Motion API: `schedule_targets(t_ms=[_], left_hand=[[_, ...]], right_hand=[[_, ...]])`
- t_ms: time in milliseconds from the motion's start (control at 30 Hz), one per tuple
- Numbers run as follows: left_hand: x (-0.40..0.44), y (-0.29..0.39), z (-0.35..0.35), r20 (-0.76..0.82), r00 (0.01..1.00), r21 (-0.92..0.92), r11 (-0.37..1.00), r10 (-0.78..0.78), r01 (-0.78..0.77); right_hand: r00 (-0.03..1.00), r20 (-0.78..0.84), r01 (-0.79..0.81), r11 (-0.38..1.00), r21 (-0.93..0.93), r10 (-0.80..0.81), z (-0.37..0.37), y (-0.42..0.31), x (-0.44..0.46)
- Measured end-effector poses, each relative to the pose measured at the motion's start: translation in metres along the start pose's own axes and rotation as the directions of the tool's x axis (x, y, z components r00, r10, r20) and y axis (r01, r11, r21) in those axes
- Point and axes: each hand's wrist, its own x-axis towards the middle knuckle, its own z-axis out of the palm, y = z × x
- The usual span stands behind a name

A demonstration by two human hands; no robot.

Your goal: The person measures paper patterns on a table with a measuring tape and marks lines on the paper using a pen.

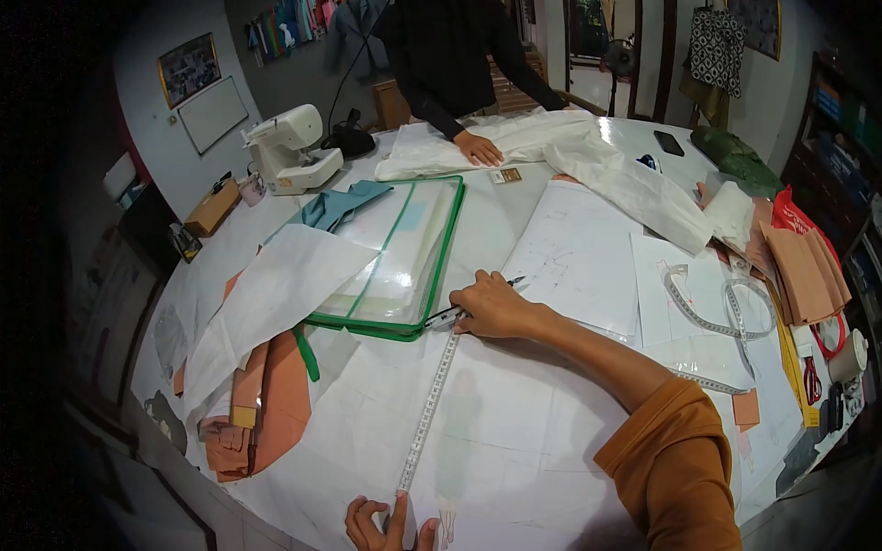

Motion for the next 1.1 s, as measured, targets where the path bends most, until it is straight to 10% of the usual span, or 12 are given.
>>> schedule_targets(t_ms=[1100], left_hand=[[0.0018,0.0007,-0.0021,-0.008,0.999,0.000,0.999,0.035,-0.035]], right_hand=[[1.000,0.005,-0.007,1.000,0.018,0.006,-0.0002,-0.0002,-0.0003]])
